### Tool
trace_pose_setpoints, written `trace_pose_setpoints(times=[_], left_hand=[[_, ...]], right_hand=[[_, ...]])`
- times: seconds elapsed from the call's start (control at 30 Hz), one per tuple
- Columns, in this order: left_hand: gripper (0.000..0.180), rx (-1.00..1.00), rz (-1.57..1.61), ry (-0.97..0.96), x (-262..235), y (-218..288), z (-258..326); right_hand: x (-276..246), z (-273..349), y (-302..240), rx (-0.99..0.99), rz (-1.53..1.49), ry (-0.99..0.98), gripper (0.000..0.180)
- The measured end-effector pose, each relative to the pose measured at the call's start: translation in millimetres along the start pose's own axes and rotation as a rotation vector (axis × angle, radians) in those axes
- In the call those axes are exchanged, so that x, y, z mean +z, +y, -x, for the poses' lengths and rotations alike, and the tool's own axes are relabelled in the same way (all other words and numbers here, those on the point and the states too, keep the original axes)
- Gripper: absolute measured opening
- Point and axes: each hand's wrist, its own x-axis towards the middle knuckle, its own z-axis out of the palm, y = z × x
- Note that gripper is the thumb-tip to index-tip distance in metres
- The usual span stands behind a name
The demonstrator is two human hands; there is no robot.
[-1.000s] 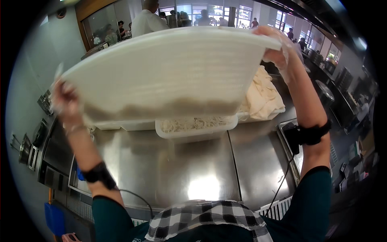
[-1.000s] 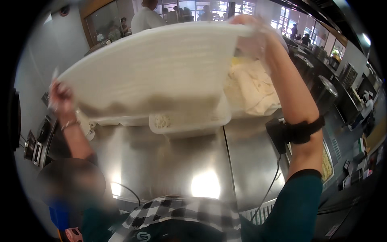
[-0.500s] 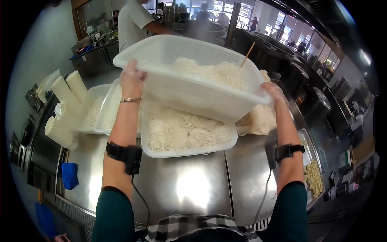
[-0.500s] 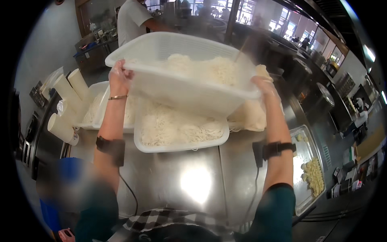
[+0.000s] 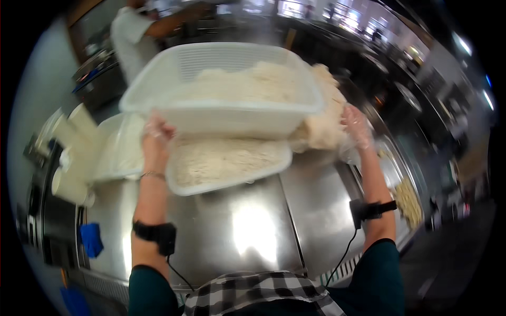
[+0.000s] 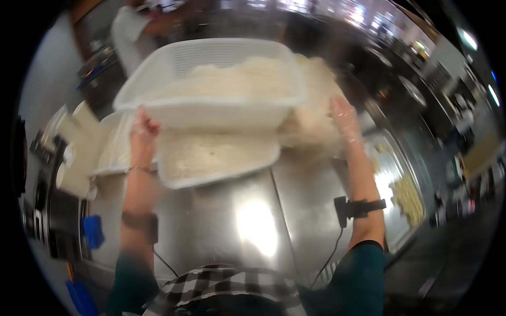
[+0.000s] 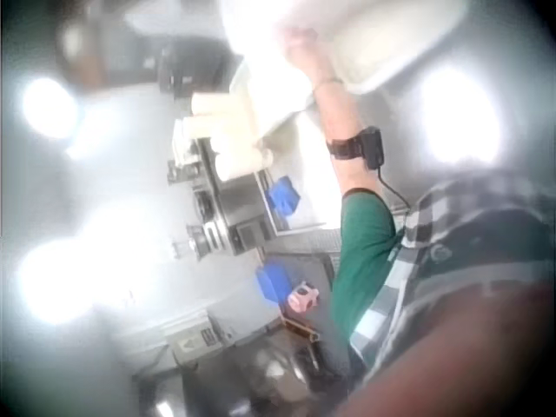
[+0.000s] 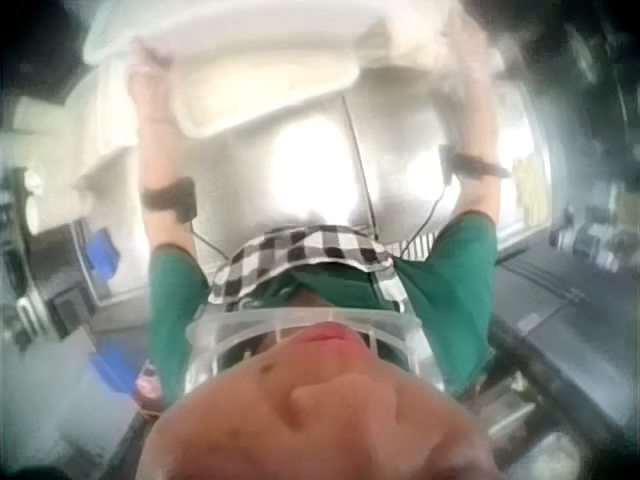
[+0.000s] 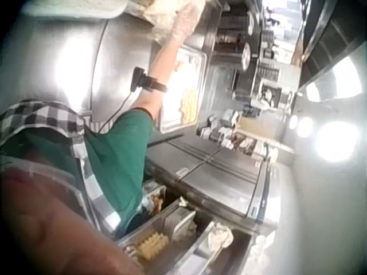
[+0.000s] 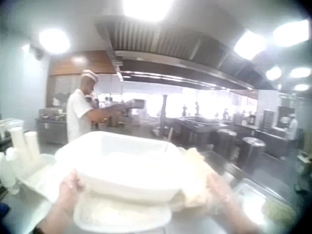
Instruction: Preparing and boiling different types of noodles in a commercial kitchen vat.
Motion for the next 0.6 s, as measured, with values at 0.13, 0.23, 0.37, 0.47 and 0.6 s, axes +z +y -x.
trace_pose_setpoints(times=[0.13,0.23,0.37,0.47,0.6], left_hand=[[0.030,-0.078,0.050,-0.134,-0.3,-21.0,61.0],[0.030,-0.309,-0.111,-0.505,38.3,-81.6,141.6],[0.033,-0.641,-0.586,-0.707,128.8,-150.6,227.4],[0.035,-0.757,-0.511,-0.832,169.7,-225.2,255.1],[0.040,-0.871,-0.396,-0.892,249.0,-293.5,280.6]], right_hand=[[-64.0,152.6,64.5,-0.118,0.414,-0.228,0.032],[-102.6,283.6,140.9,0.442,-0.099,0.188,0.027],[-250.8,415.5,271.6,0.358,-0.016,1.005,0.034],[-329.9,427.3,307.6,0.656,0.350,0.954,0.047],[-365.9,377.9,332.1,0.800,0.120,0.782,0.058]])
